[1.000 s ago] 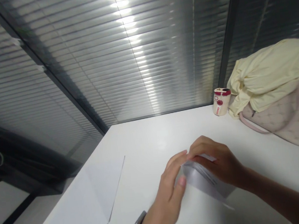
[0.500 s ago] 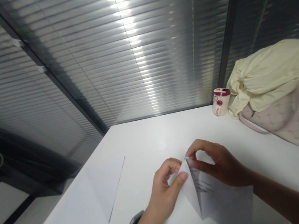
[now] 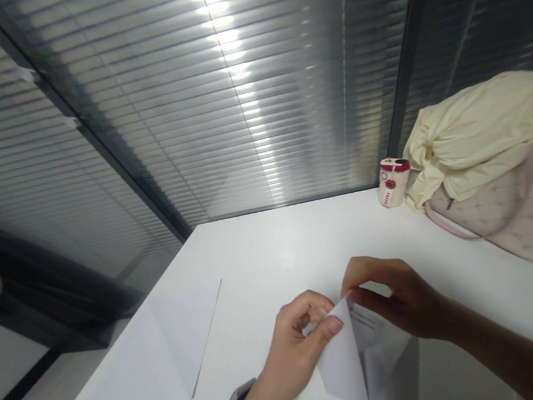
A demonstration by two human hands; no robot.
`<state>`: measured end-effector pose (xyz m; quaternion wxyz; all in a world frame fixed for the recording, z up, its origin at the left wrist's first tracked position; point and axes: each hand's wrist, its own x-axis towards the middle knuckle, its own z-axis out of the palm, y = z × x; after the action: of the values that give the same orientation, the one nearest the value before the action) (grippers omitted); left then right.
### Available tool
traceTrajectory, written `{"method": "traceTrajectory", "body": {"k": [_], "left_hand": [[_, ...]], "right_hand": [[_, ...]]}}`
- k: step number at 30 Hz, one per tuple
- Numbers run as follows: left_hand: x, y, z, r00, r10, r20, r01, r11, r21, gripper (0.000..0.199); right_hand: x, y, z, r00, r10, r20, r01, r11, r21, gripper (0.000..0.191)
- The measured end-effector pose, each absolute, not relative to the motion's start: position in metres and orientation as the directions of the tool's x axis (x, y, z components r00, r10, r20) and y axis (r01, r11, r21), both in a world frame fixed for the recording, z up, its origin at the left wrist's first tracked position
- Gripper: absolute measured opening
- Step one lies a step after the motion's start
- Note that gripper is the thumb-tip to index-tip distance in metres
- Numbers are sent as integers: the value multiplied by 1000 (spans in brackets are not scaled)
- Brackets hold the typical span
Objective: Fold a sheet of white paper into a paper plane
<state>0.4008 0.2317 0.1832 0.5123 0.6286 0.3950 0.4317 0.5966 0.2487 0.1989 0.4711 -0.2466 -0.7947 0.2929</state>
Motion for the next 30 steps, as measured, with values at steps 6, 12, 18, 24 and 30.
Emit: {"method": "traceTrajectory", "body": {"k": [6,12,18,24,30], "left_hand": [[400,236,173,424,906,21,-126,36,991,39],[407,237,166,538,832,-138,-285,334,899,37],[416,238,169,571,810,-138,-300,361,883,28],[406,246,181,406,914,-4,-70,35,997,38],[415,244,179,357,930,-91,127,49,991,26]], "right_hand": [[596,252,198,-448,673,588,54,677,-734,10],[593,254,199,-429,723,541,64,622,-780,23],[595,257,200,-431,741,515,129,616,-777,22],[600,266,199,-379,829,410,300,530,-793,18],[593,270,189,-320,868,380,396,488,-778,18]]}}
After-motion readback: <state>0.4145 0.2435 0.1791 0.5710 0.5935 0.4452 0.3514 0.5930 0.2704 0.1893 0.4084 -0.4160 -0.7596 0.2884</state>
